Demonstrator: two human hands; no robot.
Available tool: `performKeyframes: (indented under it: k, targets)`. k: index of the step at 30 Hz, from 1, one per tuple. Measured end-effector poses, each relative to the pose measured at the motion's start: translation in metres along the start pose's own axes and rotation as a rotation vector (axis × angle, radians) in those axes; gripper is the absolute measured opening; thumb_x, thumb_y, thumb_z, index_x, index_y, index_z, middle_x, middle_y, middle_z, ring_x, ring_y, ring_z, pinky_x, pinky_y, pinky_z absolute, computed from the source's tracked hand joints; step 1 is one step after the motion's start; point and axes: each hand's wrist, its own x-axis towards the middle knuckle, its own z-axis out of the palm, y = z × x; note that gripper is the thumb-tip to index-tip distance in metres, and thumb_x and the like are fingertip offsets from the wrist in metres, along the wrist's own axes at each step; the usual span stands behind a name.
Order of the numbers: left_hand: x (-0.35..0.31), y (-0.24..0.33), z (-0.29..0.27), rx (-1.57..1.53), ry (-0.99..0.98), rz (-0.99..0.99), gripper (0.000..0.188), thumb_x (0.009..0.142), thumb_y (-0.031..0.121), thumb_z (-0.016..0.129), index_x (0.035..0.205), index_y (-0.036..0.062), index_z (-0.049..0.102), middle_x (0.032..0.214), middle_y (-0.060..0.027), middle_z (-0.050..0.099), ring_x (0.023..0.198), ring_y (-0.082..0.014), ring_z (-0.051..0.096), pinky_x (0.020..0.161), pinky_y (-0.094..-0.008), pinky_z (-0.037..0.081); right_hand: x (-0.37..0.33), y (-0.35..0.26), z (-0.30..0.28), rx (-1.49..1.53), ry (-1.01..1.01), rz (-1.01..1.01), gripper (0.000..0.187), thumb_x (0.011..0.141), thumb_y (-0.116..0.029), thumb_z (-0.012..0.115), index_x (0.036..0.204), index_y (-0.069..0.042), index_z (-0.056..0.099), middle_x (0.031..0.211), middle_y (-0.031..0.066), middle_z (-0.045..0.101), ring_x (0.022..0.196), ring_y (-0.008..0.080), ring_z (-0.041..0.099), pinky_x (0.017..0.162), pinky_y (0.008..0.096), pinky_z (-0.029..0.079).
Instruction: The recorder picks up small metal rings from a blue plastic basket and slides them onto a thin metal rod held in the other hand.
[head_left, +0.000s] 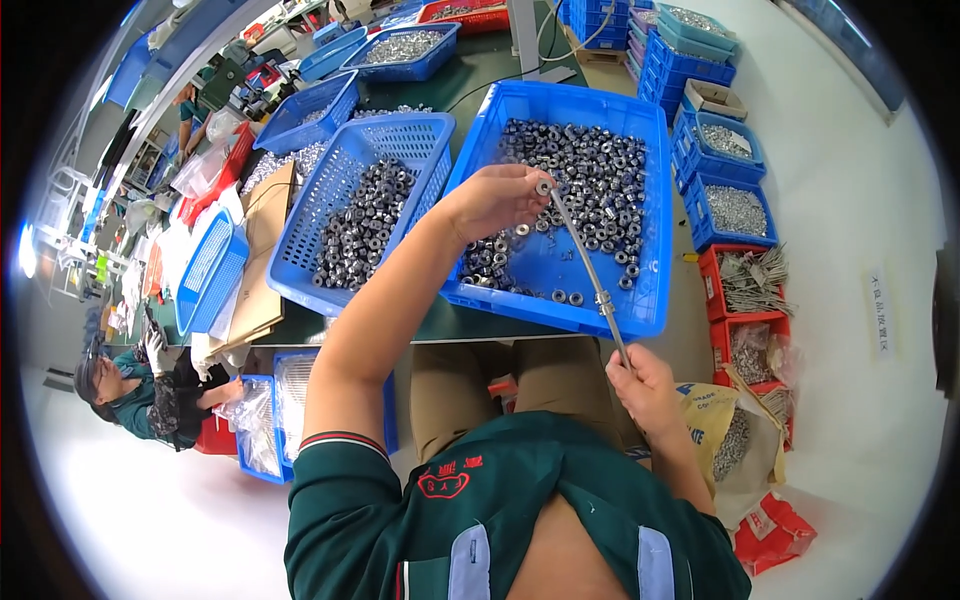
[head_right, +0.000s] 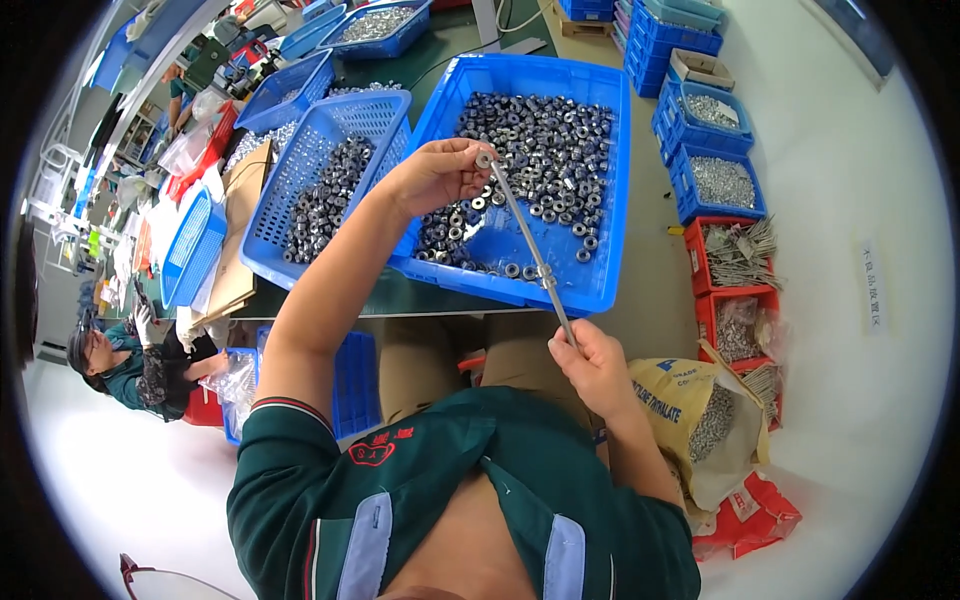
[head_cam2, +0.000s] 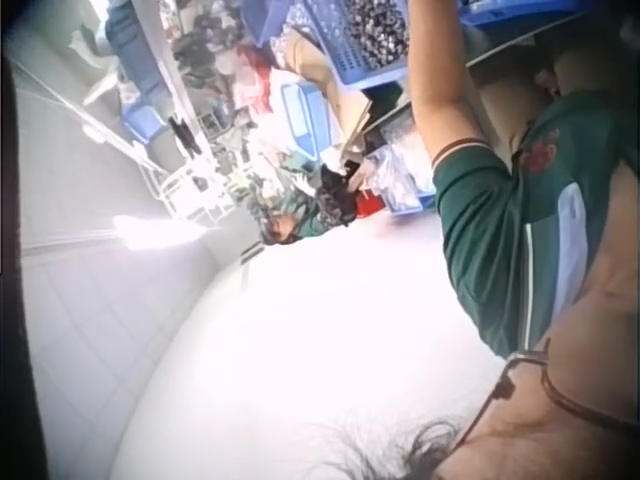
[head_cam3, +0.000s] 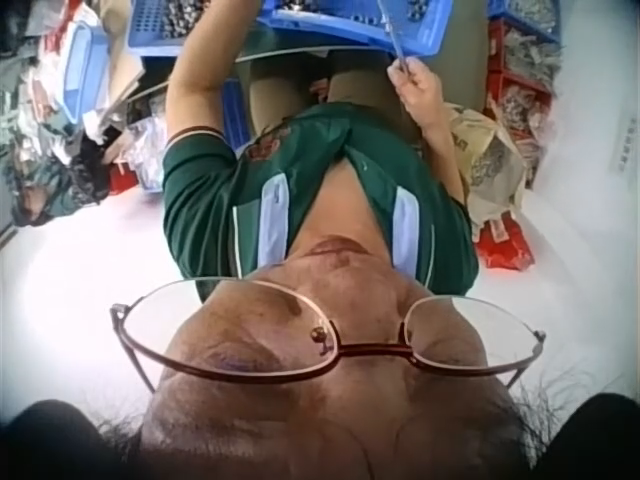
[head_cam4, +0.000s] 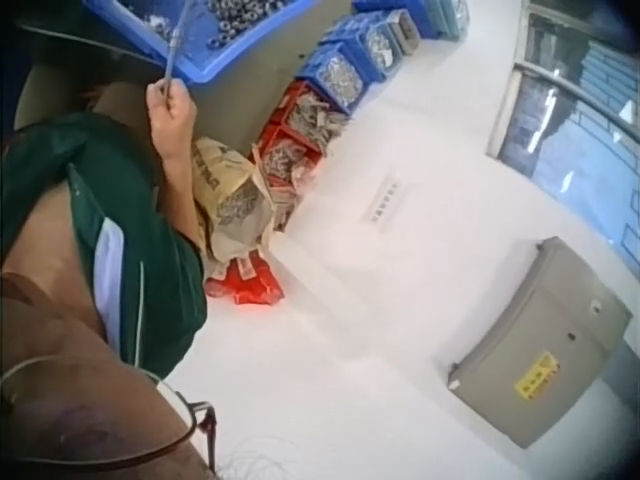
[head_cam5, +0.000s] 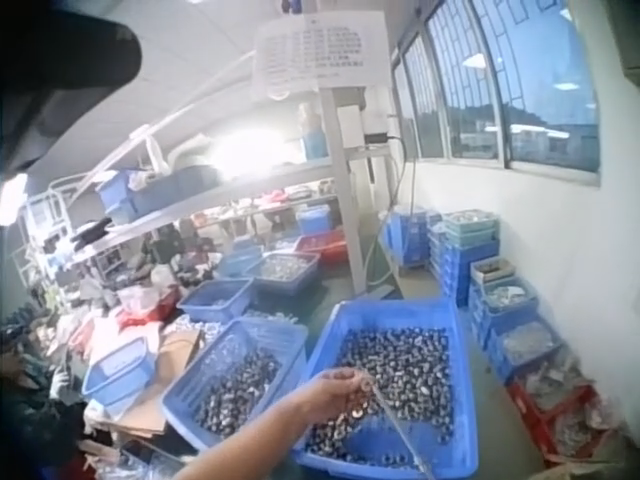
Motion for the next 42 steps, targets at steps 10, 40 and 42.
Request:
performKeyframes:
  k: [10,40,42]
  targets:
    - [-0.004,0.003,0.004,0.139,0.019,0.02,0.023,0.088,0.019,0.059,0.102,0.0011,0.059,0.085,-0.0024,0.057,0.076,-0.0102,0.053,0.07,-0.0235,0.045,-0.006,-0.018,0.002,0.185,-0.059,0.17,0.009,0.088,-0.012,0.056,0.083,-0.006,0.052,0.06,-0.0064,0.044,0.052,0.0012,0.039,0.046,0.0171,0.031]
    - [0.002,-0.015,0.002,1.729,0.088,0.205,0.021,0.072,0.009,0.063,0.092,0.0084,0.068,0.087,-0.0094,0.066,0.085,-0.0265,0.062,0.077,-0.0369,0.048,0.007,-0.02,0.013,0.242,0.052,0.047,0.009,0.09,-0.012,0.052,0.087,-0.004,0.05,0.057,-0.0059,0.041,0.04,0.001,0.033,0.036,0.0166,0.025]
    - [0.003,-0.022,-0.006,1.875,0.163,0.305,0.019,0.071,0.013,0.063,0.088,0.0111,0.069,0.085,-0.0104,0.065,0.086,-0.0298,0.06,0.078,-0.04,0.048,0.005,-0.017,0.012,0.267,0.048,0.05,0.009,0.09,-0.012,0.052,0.087,-0.004,0.05,0.056,-0.0058,0.04,0.04,0.001,0.033,0.036,0.0166,0.025]
